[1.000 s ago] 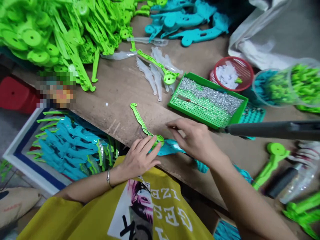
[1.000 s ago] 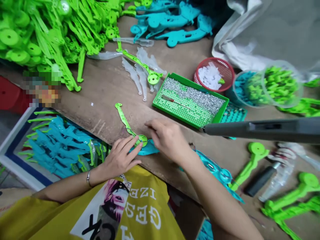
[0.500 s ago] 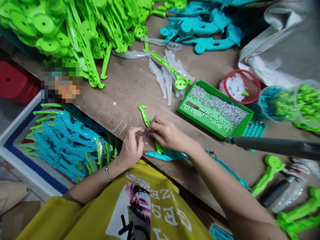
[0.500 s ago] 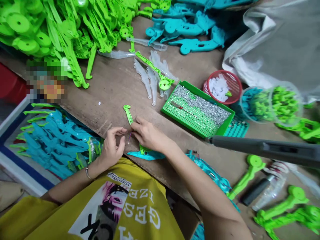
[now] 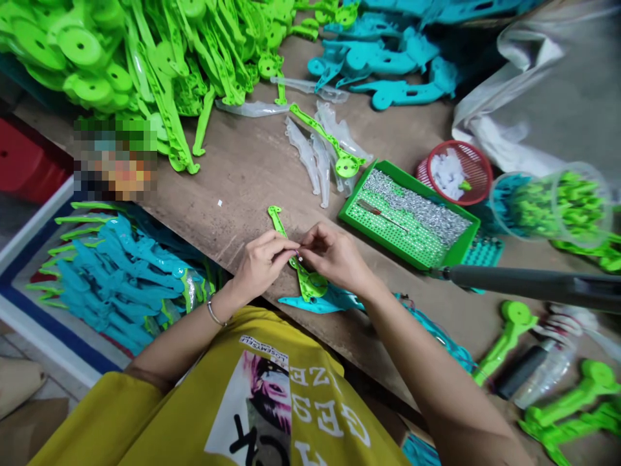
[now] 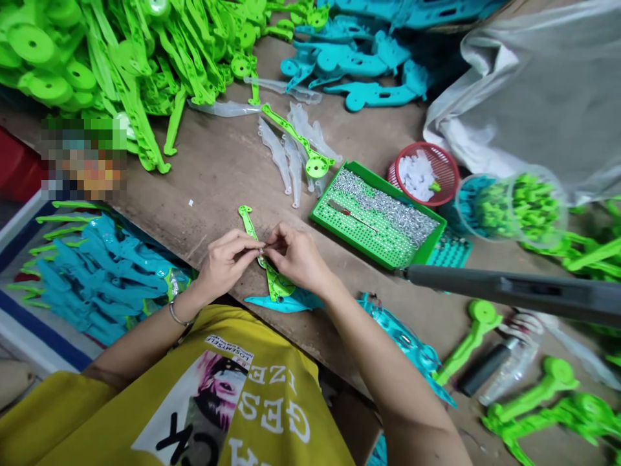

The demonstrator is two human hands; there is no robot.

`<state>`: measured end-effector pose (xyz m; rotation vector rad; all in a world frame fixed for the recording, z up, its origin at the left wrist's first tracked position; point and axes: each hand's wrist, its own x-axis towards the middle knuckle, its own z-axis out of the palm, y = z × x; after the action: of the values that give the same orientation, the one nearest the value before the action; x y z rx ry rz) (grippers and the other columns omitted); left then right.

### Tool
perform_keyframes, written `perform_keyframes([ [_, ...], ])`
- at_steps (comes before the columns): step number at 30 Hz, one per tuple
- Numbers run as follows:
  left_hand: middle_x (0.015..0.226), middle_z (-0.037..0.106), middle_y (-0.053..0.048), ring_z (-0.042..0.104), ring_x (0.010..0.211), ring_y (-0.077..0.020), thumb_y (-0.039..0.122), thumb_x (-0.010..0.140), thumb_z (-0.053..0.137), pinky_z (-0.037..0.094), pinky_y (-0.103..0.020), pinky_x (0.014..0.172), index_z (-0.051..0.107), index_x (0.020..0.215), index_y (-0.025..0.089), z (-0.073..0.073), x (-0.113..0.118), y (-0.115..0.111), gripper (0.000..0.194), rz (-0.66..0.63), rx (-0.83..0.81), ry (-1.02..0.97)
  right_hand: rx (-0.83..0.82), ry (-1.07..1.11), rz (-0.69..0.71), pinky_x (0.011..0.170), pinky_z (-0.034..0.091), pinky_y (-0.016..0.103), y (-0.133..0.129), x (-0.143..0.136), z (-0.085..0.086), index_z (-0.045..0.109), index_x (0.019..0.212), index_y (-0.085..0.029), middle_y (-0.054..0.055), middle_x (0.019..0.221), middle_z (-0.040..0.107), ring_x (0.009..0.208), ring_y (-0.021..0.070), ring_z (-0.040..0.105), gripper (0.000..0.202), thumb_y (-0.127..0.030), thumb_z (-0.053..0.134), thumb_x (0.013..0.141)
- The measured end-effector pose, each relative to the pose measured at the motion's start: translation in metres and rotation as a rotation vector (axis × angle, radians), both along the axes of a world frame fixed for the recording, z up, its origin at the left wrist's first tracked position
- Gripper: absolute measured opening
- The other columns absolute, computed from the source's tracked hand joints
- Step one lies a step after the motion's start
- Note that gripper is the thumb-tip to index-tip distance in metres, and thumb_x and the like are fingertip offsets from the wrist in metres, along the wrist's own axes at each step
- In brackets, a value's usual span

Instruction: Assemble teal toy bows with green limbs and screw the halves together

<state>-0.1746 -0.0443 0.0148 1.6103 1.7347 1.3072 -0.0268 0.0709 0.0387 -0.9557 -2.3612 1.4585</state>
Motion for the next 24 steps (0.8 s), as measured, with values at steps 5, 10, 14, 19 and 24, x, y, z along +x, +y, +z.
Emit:
perform_keyframes([
  [5, 0.082, 0.067, -0.002, 0.064, 0.077, -0.0137, 0.02, 0.092, 0.063, 0.049, -0.026, 0.072, 0.069, 0.089, 0.018, -0.001, 0.0, 0.0, 0.007, 0.079, -0.048, 0.126, 0.228, 0.022, 0.066, 0.067, 0.048, 0.03, -0.007, 0.008, 0.01, 0.057, 0.093, -0.018, 0.003, 0.08, 0.062, 0.07, 0.0158, 0.06, 0.011, -0.018, 0.061, 0.082],
  [10, 0.078, 0.067, -0.001, 0.064, 0.075, -0.0158, 0.018, 0.09, 0.063, 0.045, -0.029, 0.07, 0.066, 0.082, 0.018, -0.004, 0.002, 0.001, 0.009, 0.139, -0.104, 0.305, 0.356, 0.1, 0.137, 0.076, 0.053, 0.032, -0.012, 0.007, 0.018, 0.065, 0.111, -0.02, 0.006, 0.09, 0.067, 0.081, 0.0177, 0.064, 0.021, -0.019, 0.058, 0.091],
  [14, 0.08, 0.068, -0.001, 0.065, 0.074, -0.0151, 0.019, 0.09, 0.063, 0.047, -0.028, 0.071, 0.065, 0.089, 0.018, -0.005, 0.003, 0.0, 0.003, 0.149, -0.086, 0.249, 0.333, 0.082, 0.117, 0.078, 0.053, 0.031, -0.004, 0.0, 0.01, 0.07, 0.097, -0.019, 0.007, 0.09, 0.073, 0.083, 0.0178, 0.068, 0.015, -0.02, 0.056, 0.094],
  [19, 0.088, 0.07, -0.004, 0.065, 0.079, -0.0156, 0.015, 0.093, 0.055, 0.048, -0.029, 0.075, 0.06, 0.109, 0.016, -0.004, 0.0, -0.012, 0.017, 0.198, -0.015, 0.275, 0.338, 0.027, 0.115, 0.076, 0.052, 0.03, 0.005, -0.008, 0.001, 0.071, 0.092, -0.017, 0.007, 0.087, 0.074, 0.08, 0.0177, 0.068, 0.013, -0.018, 0.058, 0.091],
  [24, 0.093, 0.069, -0.007, 0.062, 0.087, -0.0195, 0.012, 0.094, 0.05, 0.044, -0.034, 0.08, 0.065, 0.103, 0.017, -0.008, -0.004, -0.027, 0.018, 0.102, 0.009, 0.481, 0.346, 0.008, 0.121, 0.077, 0.051, 0.03, 0.009, -0.011, 0.0, 0.071, 0.09, -0.018, 0.006, 0.087, 0.074, 0.081, 0.0179, 0.068, 0.013, -0.02, 0.058, 0.091],
])
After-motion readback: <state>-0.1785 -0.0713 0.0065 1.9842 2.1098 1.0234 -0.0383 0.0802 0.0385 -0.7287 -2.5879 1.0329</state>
